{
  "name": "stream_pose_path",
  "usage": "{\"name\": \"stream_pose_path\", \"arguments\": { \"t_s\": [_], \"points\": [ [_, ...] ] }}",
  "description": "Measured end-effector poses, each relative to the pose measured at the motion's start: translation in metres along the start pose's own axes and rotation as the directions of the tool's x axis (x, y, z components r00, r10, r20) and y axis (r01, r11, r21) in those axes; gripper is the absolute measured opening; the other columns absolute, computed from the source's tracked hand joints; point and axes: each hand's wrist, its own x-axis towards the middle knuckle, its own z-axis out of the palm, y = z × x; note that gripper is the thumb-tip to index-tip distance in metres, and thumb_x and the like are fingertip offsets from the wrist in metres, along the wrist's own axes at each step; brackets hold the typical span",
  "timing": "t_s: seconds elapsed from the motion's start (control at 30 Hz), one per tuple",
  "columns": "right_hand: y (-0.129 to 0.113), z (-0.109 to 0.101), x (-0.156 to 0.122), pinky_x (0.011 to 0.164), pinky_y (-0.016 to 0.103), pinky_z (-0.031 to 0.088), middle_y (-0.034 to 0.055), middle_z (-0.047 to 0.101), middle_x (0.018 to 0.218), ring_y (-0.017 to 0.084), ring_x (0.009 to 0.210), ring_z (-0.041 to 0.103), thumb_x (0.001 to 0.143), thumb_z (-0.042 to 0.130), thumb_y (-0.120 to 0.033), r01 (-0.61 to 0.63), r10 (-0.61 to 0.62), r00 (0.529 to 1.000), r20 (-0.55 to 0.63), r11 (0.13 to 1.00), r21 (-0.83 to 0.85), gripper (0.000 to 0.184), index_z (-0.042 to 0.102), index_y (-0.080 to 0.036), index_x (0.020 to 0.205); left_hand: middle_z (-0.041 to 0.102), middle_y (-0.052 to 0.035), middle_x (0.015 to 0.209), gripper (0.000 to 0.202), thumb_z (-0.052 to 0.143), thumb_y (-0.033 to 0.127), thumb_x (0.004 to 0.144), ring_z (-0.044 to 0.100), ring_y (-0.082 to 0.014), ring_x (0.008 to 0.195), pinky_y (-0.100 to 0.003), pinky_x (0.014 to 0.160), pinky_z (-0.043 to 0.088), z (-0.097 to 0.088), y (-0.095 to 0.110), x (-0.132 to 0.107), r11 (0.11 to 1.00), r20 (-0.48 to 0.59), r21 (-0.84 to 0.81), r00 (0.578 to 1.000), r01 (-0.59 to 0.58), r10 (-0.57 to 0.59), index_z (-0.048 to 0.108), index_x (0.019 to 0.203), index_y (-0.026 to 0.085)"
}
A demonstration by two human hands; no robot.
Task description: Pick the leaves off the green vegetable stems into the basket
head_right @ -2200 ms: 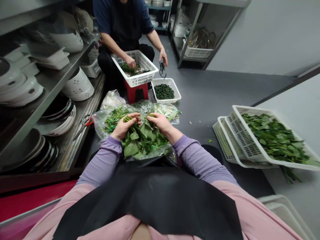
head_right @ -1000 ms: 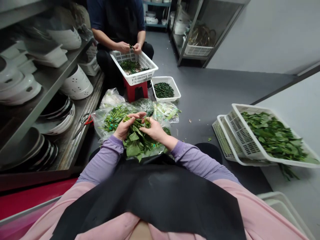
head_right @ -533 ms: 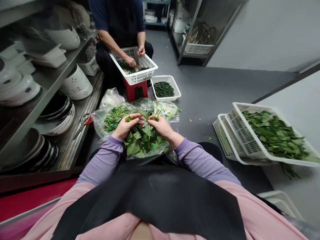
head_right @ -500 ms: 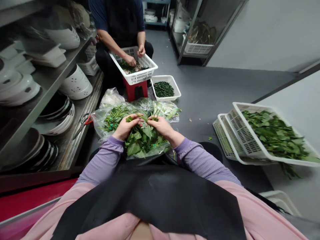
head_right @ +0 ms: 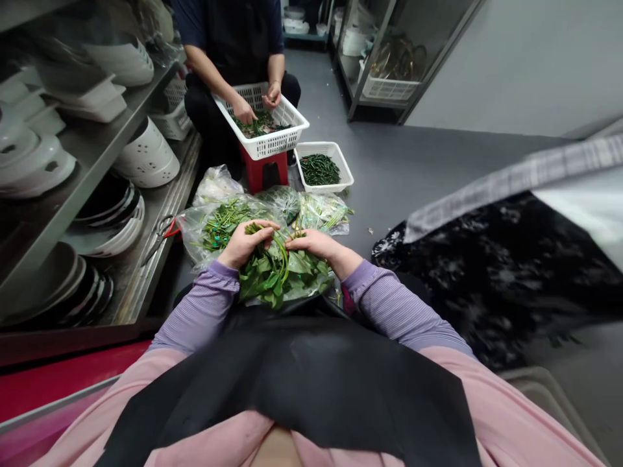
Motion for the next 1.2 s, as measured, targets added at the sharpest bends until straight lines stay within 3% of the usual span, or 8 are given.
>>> {"name": "stream_pose_path", "arguments": {
  "t_s": [0.3, 0.53, 0.7, 0.87, 0.97, 1.03, 1.1, 1.2],
  "points": [
    [0.011, 0.006, -0.004, 0.068, 0.026, 0.041, 0.0002, 0.064, 0.069, 0.012, 0.064, 0.055, 0.06, 0.064, -0.023, -0.046, 0.031, 0.995, 0.1, 0.987, 0.156, 0.028, 0.068, -0.012, 0.086, 0.055, 0.0008, 0.054, 0.033, 0.063, 0.037, 0.074, 0.048, -0.0083, 0.048, -0.022, 0.05, 0.036, -0.001, -0.004, 0.002, 0.998, -0.121, -0.05, 0.992, -0.045, 0.038, 0.067, 0.096, 0.012],
    [0.019, 0.015, -0.003, 0.064, 0.026, 0.041, 0.0005, 0.062, 0.064, 0.012, 0.06, 0.054, 0.061, 0.065, -0.032, -0.038, 0.062, 0.996, -0.068, 0.949, 0.314, 0.021, 0.063, -0.014, 0.072, 0.06, -0.0015, 0.061, 0.029, 0.06, 0.042, 0.074, 0.053, -0.0102, 0.055, -0.023, 0.056, 0.041, -0.002, -0.008, 0.002, 0.936, -0.255, 0.317, 0.936, -0.155, 0.242, 0.065, 0.077, 0.014],
    [0.013, 0.019, -0.007, 0.057, 0.024, 0.037, -0.0024, 0.053, 0.056, 0.009, 0.052, 0.045, 0.062, 0.061, -0.035, -0.014, 0.051, 0.987, -0.149, 0.97, 0.241, 0.021, 0.054, -0.016, 0.061, 0.061, -0.003, 0.065, 0.026, 0.057, 0.04, 0.078, 0.056, -0.0121, 0.064, -0.023, 0.062, 0.044, -0.005, -0.009, 0.001, 0.817, -0.259, 0.523, 0.867, -0.244, 0.425, 0.061, 0.069, 0.015],
    [0.014, 0.026, -0.001, 0.056, 0.025, 0.035, -0.0034, 0.046, 0.055, 0.011, 0.054, 0.04, 0.065, 0.053, -0.037, 0.097, -0.026, 0.909, -0.415, 0.984, 0.152, 0.02, 0.046, -0.018, 0.061, 0.064, -0.0044, 0.071, 0.022, 0.056, 0.035, 0.08, 0.057, -0.0124, 0.068, -0.025, 0.067, 0.044, 0.008, -0.006, -0.007, 0.68, -0.148, 0.632, 0.804, -0.371, 0.576, 0.061, 0.07, 0.017],
    [0.015, 0.025, 0.005, 0.063, 0.028, 0.037, -0.001, 0.044, 0.061, 0.014, 0.062, 0.041, 0.069, 0.047, -0.038, 0.184, -0.223, 0.826, -0.518, 0.975, -0.126, 0.019, 0.044, -0.02, 0.065, 0.064, -0.0052, 0.073, 0.019, 0.058, 0.035, 0.078, 0.057, -0.0137, 0.071, -0.026, 0.07, 0.043, 0.016, -0.004, -0.013, 0.694, -0.108, 0.608, 0.826, -0.385, 0.553, 0.063, 0.071, 0.018],
    [0.013, 0.024, 0.001, 0.073, 0.03, 0.037, 0.0017, 0.045, 0.068, 0.017, 0.071, 0.042, 0.071, 0.046, -0.036, 0.266, -0.446, 0.769, -0.459, 0.875, -0.404, 0.018, 0.043, -0.02, 0.064, 0.063, -0.0051, 0.073, 0.019, 0.06, 0.036, 0.076, 0.057, -0.0144, 0.073, -0.026, 0.072, 0.043, 0.013, -0.005, -0.011, 0.766, -0.175, 0.558, 0.857, -0.318, 0.484, 0.064, 0.069, 0.019],
    [0.006, 0.024, -0.008, 0.079, 0.033, 0.036, 0.0036, 0.044, 0.072, 0.018, 0.076, 0.042, 0.074, 0.046, -0.036, 0.34, -0.57, 0.768, -0.292, 0.749, -0.568, 0.019, 0.043, -0.021, 0.063, 0.061, -0.0041, 0.07, 0.022, 0.061, 0.038, 0.074, 0.056, -0.0142, 0.071, -0.025, 0.07, 0.042, 0.0, -0.009, -0.002, 0.86, -0.353, 0.467, 0.848, -0.207, 0.396, 0.062, 0.067, 0.018],
    [-0.005, 0.025, -0.024, 0.08, 0.034, 0.037, 0.0038, 0.044, 0.072, 0.018, 0.075, 0.042, 0.079, 0.044, -0.04, 0.442, -0.562, 0.825, -0.068, 0.714, -0.543, 0.025, 0.045, -0.021, 0.063, 0.054, -0.0003, 0.058, 0.028, 0.06, 0.042, 0.073, 0.05, -0.0112, 0.058, -0.023, 0.06, 0.04, -0.037, -0.021, 0.019, 0.974, -0.651, 0.22, 0.736, -0.051, 0.186, 0.056, 0.064, 0.015]
  ]
}}
